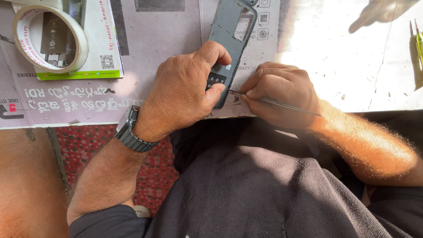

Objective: The person uses tweezers and a small screwdriver to scrape and remove adhesive residue from the inside of a gray phone case. They work methodically around the camera cutout and other areas, occasionally switching tools to continue the cleaning process.

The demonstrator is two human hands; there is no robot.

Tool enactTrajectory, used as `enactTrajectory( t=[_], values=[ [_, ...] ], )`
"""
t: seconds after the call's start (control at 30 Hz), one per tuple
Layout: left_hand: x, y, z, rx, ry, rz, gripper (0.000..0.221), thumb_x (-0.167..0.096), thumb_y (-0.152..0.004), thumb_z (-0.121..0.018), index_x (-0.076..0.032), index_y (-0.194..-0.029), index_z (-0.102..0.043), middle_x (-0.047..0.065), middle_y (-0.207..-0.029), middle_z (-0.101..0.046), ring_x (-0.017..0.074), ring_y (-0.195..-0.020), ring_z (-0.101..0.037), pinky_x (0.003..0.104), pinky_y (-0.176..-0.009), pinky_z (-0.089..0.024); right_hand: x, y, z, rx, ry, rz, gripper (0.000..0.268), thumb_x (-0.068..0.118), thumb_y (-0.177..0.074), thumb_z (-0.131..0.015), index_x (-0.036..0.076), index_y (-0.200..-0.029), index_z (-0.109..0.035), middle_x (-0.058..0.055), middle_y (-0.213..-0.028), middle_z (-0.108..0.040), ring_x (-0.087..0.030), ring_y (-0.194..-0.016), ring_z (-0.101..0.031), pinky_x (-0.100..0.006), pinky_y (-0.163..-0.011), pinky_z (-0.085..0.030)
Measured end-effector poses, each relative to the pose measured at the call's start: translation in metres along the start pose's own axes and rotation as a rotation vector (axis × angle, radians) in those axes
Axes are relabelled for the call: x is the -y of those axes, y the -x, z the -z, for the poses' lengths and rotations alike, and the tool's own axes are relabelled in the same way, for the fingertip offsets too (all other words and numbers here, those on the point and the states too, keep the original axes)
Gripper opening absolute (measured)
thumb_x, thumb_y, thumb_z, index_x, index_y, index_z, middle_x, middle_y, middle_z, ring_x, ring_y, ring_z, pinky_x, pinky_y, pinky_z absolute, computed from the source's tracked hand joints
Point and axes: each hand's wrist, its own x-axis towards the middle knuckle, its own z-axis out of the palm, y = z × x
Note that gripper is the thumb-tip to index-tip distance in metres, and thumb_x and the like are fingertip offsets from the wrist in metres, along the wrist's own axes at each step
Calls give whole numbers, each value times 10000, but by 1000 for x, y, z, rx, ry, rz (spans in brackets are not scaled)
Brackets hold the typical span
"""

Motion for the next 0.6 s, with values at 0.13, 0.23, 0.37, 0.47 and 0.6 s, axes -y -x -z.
enactTrajectory(
  t=[0.13, 0.23, 0.37, 0.47, 0.6],
  values=[
    [-1, -1, 1, 24, -1, 23, 384, -115, -849, -772, -94, -1162, -550, 76, -887, -740, 260, -777, -754, 418, -681, -567, -1, 5, -4, -66, 25, -47, 291, -68, -866, -784, 38, -886, -514, -152, -894, -721, -251, -827, -750, -338, -636, -599],
    [-3, -2, 2, 2, 4, -9, 385, -110, -853, -770, -90, -1168, -549, 83, -921, -743, 271, -808, -753, 429, -706, -568, -2, 5, -2, -76, 32, -77, 296, -78, -877, -790, 34, -889, -517, -154, -899, -720, -239, -816, -750, -335, -633, -602],
    [-2, 1, 2, -2, 1, -12, 378, -112, -850, -770, -89, -1159, -555, 91, -939, -741, 285, -825, -752, 438, -727, -567, 1, 5, -4, -101, -47, -96, 278, -74, -881, -779, 33, -901, -523, -161, -945, -721, -240, -847, -761, -316, -644, -624],
    [3, 2, -1, 25, 21, 35, 365, -137, -865, -753, -88, -1172, -561, 99, -920, -736, 300, -828, -744, 450, -737, -561, -4, 9, -4, -53, -81, -61, 260, -55, -869, -772, 45, -886, -533, -146, -942, -717, -244, -848, -752, -328, -662, -619],
    [-4, -2, 3, 15, 13, 59, 351, -142, -831, -701, -86, -1152, -571, 133, -956, -732, 343, -857, -718, 482, -776, -545, 1, 9, -5, -79, 59, -83, 208, -37, -789, -773, 36, -866, -594, -119, -850, -694, -285, -759, -698, -393, -645, -573]
  ],
)
